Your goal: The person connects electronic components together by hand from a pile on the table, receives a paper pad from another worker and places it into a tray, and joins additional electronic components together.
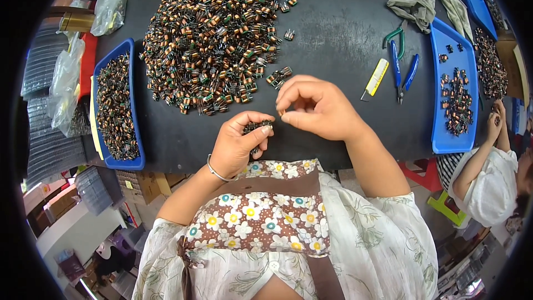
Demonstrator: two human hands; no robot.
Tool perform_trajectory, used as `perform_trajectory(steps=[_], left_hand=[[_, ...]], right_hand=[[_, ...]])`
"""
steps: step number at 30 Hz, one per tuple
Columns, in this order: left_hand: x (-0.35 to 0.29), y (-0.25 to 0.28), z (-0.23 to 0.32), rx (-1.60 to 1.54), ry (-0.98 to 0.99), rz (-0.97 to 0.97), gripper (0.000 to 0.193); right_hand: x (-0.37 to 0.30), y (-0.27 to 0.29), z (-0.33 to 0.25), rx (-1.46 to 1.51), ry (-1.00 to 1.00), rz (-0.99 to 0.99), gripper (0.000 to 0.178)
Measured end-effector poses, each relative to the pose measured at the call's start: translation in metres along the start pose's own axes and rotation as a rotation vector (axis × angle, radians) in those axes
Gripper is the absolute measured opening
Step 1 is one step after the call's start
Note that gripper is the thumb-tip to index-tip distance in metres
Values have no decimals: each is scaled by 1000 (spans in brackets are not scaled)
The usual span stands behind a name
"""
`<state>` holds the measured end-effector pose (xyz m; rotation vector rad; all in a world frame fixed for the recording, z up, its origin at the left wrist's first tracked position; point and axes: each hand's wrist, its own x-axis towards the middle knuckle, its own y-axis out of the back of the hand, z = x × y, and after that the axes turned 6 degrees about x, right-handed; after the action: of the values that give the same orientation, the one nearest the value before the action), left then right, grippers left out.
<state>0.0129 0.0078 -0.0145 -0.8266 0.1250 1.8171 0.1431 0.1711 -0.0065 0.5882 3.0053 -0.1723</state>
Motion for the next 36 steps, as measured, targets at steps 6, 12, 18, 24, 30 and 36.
perform_trajectory(steps=[6,12,18,24,30,36], left_hand=[[1,6,-2,-259,27,-113,15],[2,4,-2,-281,28,-112,16],[3,3,-1,-115,-13,-14,12],[3,2,0,-8,-33,-1,9],[4,1,-2,14,-49,-2,9],[2,0,1,71,-25,12,11]], right_hand=[[-1,-12,11,135,74,-129,11],[1,-13,12,119,130,-128,7],[2,3,2,-73,91,47,7],[0,18,1,-679,14,265,21],[1,21,9,-691,88,157,15],[-4,26,-3,-686,6,102,17]])
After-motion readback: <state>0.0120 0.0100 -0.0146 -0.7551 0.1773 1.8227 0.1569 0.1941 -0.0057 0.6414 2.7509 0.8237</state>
